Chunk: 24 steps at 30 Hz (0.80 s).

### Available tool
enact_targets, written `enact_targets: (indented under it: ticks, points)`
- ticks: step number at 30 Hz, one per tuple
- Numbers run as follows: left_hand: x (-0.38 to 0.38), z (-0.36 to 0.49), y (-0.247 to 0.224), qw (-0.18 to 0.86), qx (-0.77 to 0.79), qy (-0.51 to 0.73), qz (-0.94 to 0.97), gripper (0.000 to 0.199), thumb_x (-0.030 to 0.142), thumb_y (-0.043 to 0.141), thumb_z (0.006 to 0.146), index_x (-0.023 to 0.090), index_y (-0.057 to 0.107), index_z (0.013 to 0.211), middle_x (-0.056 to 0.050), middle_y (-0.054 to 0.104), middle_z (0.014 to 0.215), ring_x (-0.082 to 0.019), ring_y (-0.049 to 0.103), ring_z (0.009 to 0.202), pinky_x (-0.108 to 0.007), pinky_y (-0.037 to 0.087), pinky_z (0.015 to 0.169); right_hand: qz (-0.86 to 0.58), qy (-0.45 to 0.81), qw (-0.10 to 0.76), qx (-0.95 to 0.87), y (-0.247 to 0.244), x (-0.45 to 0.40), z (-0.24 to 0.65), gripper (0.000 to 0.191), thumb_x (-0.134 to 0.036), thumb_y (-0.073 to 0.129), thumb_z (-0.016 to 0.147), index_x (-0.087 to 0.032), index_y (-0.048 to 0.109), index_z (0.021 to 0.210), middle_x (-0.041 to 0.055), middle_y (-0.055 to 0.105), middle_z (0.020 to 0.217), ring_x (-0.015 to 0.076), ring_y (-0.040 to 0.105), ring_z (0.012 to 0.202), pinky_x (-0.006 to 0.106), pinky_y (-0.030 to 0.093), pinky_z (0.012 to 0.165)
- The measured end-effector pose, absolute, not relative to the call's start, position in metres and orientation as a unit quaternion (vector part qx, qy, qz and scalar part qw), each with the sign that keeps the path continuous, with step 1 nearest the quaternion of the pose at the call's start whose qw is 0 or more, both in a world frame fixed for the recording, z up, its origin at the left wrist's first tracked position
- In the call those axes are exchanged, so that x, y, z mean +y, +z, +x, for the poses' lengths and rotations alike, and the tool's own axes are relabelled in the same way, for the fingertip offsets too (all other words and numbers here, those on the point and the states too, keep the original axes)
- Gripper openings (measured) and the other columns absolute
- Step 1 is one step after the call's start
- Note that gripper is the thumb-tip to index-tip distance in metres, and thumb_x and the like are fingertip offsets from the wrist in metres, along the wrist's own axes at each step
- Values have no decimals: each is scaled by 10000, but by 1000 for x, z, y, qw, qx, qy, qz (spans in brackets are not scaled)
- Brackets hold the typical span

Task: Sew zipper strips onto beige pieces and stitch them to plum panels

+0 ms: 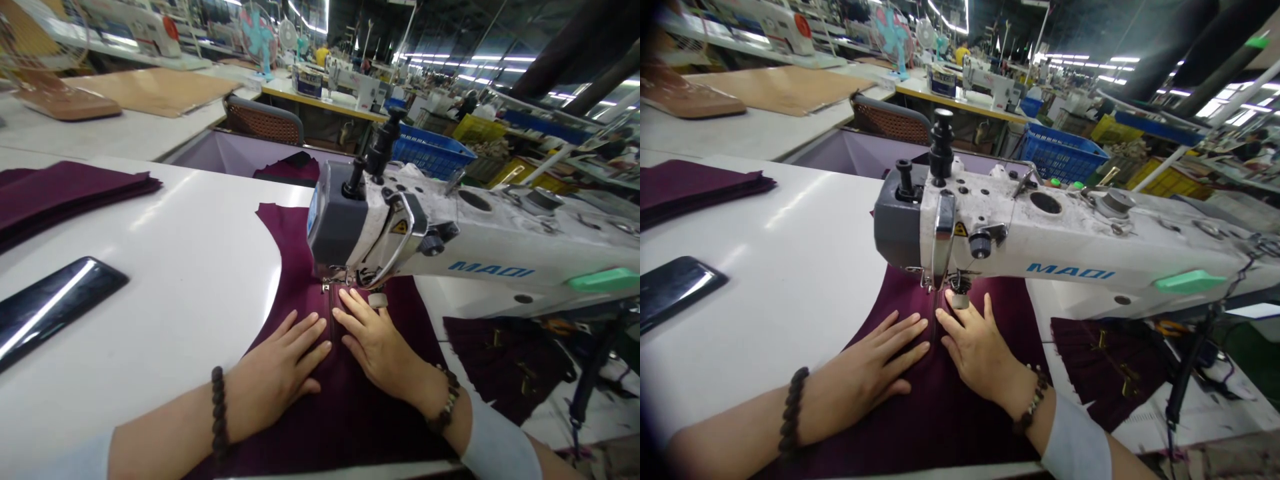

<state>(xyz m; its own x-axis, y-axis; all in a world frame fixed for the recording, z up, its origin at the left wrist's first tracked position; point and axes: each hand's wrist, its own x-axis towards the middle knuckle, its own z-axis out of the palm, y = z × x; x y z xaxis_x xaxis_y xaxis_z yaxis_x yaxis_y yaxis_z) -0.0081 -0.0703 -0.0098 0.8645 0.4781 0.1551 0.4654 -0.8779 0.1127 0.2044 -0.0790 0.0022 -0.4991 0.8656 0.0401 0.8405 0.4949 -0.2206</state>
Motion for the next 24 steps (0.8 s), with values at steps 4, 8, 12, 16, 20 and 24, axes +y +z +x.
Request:
enact_targets:
  ticks: [4, 8, 12, 16, 20, 24]
  points:
    - [-64, -7, -13, 39, 238, 94, 966, 412, 338, 498, 880, 128, 474, 1233, -118, 498, 1276, -298, 409, 1210, -522, 345, 984, -511, 66, 69, -854, 5, -78, 197, 405, -108, 345, 873, -169, 444, 1261, 108, 346, 1381, 211, 304, 1278, 540, 273, 1007]
    - [-69, -5, -12, 13, 238, 76, 968, 550, 397, 579, 820, 78, 446, 1248, -164, 475, 1287, -333, 405, 1205, -548, 360, 958, -540, 66, 59, -837, 5, -86, 189, 409, -155, 389, 871, -148, 422, 1278, 113, 343, 1381, 237, 276, 1289, 574, 228, 1016]
    - [-73, -4, -9, 17, 248, 80, 965, 525, 460, 545, 822, 115, 492, 1215, -156, 468, 1296, -326, 400, 1213, -545, 365, 959, -521, 67, 62, -848, 0, -88, 191, 418, -168, 419, 857, -148, 416, 1275, 119, 297, 1404, 238, 225, 1311, 601, 203, 1012]
    - [-69, -5, -9, 24, 252, 93, 963, 492, 456, 495, 852, 117, 502, 1209, -155, 475, 1290, -319, 400, 1215, -543, 363, 964, -511, 74, 67, -854, 0, -83, 196, 400, -151, 413, 853, -152, 434, 1252, 118, 281, 1412, 230, 217, 1316, 593, 224, 1008]
    - [-62, -5, -11, 32, 251, 105, 962, 491, 469, 453, 866, 114, 510, 1200, -163, 481, 1282, -318, 411, 1207, -550, 368, 956, -510, 85, 73, -853, 2, -75, 197, 391, -160, 415, 856, -156, 439, 1246, 116, 304, 1401, 221, 249, 1304, 567, 267, 1001]
    - [-55, -4, -11, 36, 246, 111, 962, 480, 437, 470, 869, 92, 504, 1200, -175, 483, 1275, -329, 406, 1207, -559, 365, 951, -509, 86, 86, -852, 1, -69, 198, 383, -153, 398, 861, -148, 453, 1240, 134, 370, 1359, 226, 315, 1271, 541, 277, 1011]
